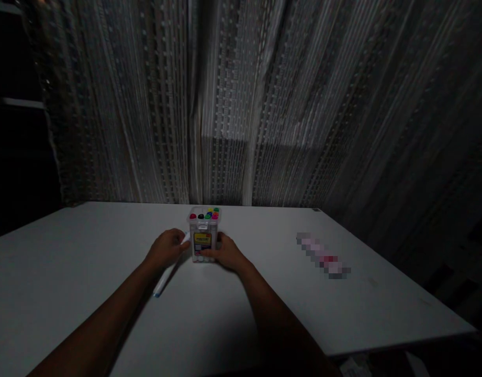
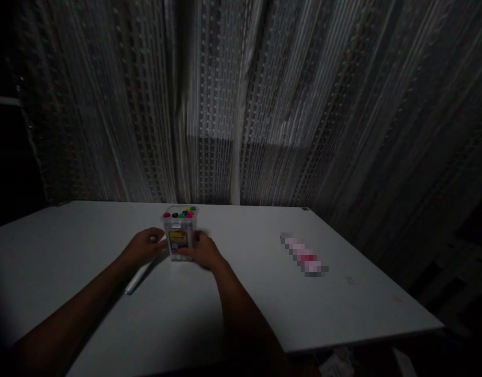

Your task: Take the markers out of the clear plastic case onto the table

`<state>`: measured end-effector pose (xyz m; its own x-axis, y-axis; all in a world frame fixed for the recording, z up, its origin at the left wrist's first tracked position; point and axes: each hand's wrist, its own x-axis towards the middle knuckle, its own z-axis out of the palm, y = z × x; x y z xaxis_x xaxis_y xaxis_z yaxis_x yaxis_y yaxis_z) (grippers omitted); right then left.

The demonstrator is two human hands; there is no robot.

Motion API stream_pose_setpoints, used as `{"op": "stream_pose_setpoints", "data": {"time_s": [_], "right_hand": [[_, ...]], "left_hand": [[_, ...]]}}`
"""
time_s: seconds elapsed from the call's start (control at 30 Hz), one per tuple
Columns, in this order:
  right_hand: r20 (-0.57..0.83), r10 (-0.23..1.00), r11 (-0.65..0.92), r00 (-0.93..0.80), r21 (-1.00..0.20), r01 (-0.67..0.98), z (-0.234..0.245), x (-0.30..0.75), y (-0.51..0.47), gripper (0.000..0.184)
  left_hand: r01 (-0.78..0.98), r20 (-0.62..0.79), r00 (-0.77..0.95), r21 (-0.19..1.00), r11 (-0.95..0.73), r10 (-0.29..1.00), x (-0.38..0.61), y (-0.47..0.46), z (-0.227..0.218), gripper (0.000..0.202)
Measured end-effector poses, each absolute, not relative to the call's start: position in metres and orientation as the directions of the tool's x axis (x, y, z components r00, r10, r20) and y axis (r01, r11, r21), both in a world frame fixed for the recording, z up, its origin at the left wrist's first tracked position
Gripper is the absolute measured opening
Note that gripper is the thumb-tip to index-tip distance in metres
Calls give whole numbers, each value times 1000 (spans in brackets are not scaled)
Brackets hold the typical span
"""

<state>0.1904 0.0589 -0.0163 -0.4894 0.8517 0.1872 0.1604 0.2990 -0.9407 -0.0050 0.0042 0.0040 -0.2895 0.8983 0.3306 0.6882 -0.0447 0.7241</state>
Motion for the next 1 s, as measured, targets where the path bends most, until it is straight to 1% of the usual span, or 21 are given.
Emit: {"op": "stream_pose_setpoints", "data": {"time_s": [0.1, 0.2, 0.33, 0.47, 0.57, 0.63, 0.7, 0.77, 0.83, 0.93, 1.0], "right_hand": [[183, 854, 296, -487, -941, 165, -17, 190, 59, 60], [184, 851, 302, -492, -938, 172, -18, 191, 60, 59], [170, 849, 296, -500, -937, 185, -18, 191, 61, 60], [167, 857, 300, -487, -931, 208, -14, 191, 59, 61], [162, 862, 301, -481, -926, 226, -12, 192, 57, 62], [159, 862, 299, -482, -927, 228, -13, 193, 57, 63], [164, 859, 297, -485, -931, 212, -15, 193, 59, 64], [173, 853, 298, -492, -936, 187, -18, 192, 61, 64], [182, 847, 302, -499, -938, 172, -20, 191, 63, 64], [178, 849, 301, -497, -937, 177, -21, 191, 64, 66], [171, 851, 296, -496, -937, 184, -20, 192, 63, 66]], "left_hand": [[602, 338, -319, 794, -86, 885, -5, 2, 7, 32], [498, 358, -326, 851, -163, 875, -3, -1, 13, 37], [312, 366, -356, 914, -260, 860, 5, -6, 23, 36], [143, 329, -423, 944, -297, 844, 12, -10, 30, 31], [74, 327, -466, 941, -331, 822, 11, -9, 29, 32], [-38, 283, -478, 939, -341, 831, 9, -8, 28, 31], [-213, 173, -493, 926, -311, 853, 7, -7, 29, 25], [-385, 51, -489, 883, -268, 871, 7, -7, 32, 21], [-504, -23, -454, 831, -235, 890, 7, -8, 36, 19], [-588, -31, -388, 778, -222, 921, 8, -11, 43, 19], [-610, -23, -377, 758, -230, 926, 9, -15, 48, 20]]}}
